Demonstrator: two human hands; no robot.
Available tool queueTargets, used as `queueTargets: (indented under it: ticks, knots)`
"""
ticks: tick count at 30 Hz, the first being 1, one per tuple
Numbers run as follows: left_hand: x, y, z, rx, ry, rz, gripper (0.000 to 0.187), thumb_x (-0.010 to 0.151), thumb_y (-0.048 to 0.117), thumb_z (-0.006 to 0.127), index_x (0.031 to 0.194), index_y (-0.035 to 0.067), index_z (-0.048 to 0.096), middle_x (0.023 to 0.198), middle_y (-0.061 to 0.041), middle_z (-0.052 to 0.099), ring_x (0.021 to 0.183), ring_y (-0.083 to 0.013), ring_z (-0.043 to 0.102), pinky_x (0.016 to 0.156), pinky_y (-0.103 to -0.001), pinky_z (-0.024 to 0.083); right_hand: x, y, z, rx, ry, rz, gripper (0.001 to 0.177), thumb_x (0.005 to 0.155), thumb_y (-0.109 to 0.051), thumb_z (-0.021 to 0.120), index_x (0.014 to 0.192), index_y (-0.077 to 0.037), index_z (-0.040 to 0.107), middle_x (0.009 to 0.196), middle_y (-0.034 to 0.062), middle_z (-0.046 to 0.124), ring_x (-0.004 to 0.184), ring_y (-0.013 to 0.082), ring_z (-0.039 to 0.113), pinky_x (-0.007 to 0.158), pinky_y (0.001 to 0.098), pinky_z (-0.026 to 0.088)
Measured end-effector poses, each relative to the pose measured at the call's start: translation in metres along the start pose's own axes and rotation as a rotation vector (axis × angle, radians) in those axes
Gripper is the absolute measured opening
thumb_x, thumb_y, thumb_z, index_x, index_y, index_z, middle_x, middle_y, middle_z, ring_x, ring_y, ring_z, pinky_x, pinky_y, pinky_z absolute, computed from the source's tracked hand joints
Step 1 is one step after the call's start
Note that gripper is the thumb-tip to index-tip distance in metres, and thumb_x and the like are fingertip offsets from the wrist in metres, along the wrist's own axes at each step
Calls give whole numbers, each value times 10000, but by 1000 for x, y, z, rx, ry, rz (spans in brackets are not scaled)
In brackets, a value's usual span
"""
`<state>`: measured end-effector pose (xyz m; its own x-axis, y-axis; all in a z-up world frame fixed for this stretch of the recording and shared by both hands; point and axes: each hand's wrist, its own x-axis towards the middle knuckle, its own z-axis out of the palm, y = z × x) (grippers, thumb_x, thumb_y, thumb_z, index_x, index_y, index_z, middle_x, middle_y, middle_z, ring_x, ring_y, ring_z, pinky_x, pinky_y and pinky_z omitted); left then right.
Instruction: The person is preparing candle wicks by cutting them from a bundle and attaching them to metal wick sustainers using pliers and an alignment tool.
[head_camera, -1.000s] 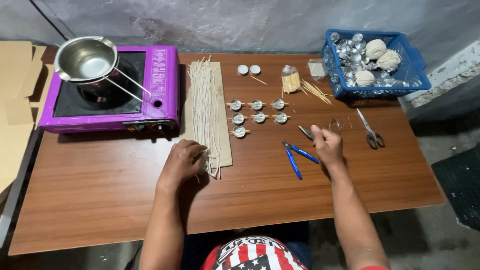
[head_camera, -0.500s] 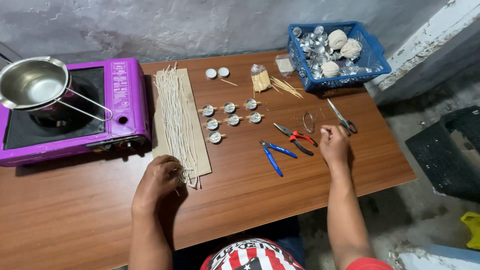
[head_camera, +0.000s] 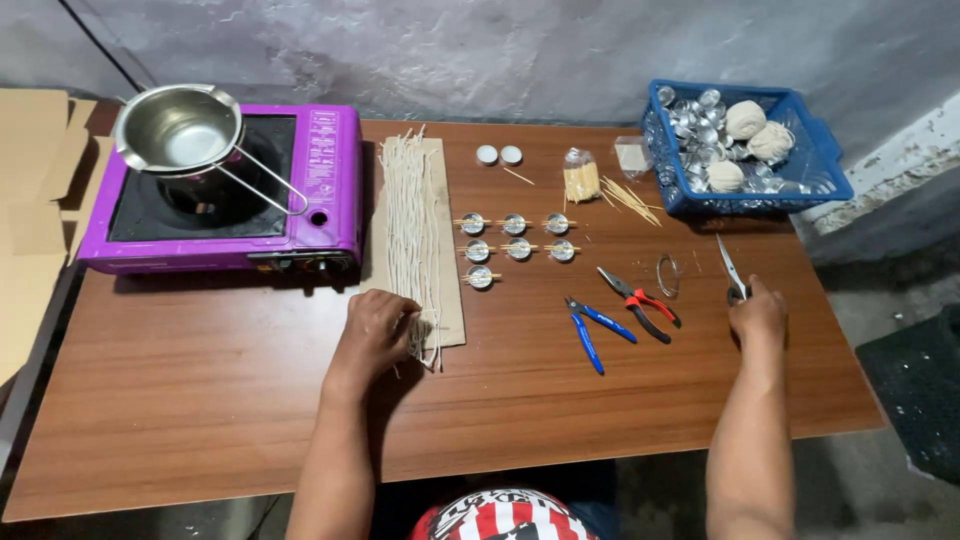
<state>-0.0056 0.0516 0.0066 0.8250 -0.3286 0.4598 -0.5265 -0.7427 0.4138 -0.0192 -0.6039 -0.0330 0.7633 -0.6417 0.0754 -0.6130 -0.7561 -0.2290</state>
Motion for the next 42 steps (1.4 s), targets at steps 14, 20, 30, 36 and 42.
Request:
queueTargets:
  ticks: [14, 20, 30, 36, 42]
  knots:
    - [-1, 13, 3, -42, 16, 202, 221, 795, 140, 845, 962, 106, 704, 875, -37, 702, 817, -267, 615, 763, -424, 435, -28, -38, -50, 13, -79, 10, 385, 931, -217, 735, 1295, -95, 709, 1141, 217, 751, 1076, 459, 666, 903, 530, 526]
    - [4, 28, -4, -50, 36, 201, 123, 848, 132, 794, 906, 89, 694, 784, -58, 663, 659, -296, 594, 628, -446, 433, -105, -109, -93, 619, -177, 32, 353, 922, -102, 613, 1274, -117, 634, 1009, 123, 742, 910, 261, 708, 637, 364, 492]
    - [-16, 69, 4, -220, 108, 16, 82, 880, -79, 625, 900, -15, 673, 775, -136, 576, 629, -330, 570, 562, -439, 475, -245, -182, -32, 1254, -1206, -479, 441, 861, -226, 717, 1220, 13, 625, 747, 49, 636, 607, 118, 544, 475, 243, 425]
    - [-29, 81, 2, -177, 2, -57, 90, 878, 36, 742, 941, 12, 683, 804, -124, 623, 651, -311, 596, 555, -437, 478, -282, -201, -37, 1005, -1387, -280, 378, 871, -267, 707, 1171, -44, 648, 711, 92, 640, 560, 123, 566, 372, 200, 300]
    - [-37, 88, 14, -268, -31, -46, 101, 871, 16, 708, 971, 24, 710, 820, -118, 645, 685, -290, 626, 611, -399, 513, -308, -214, -38, 1032, -1416, -164, 310, 893, -266, 684, 1134, -76, 639, 682, 109, 610, 477, 96, 429, 386, 206, 267]
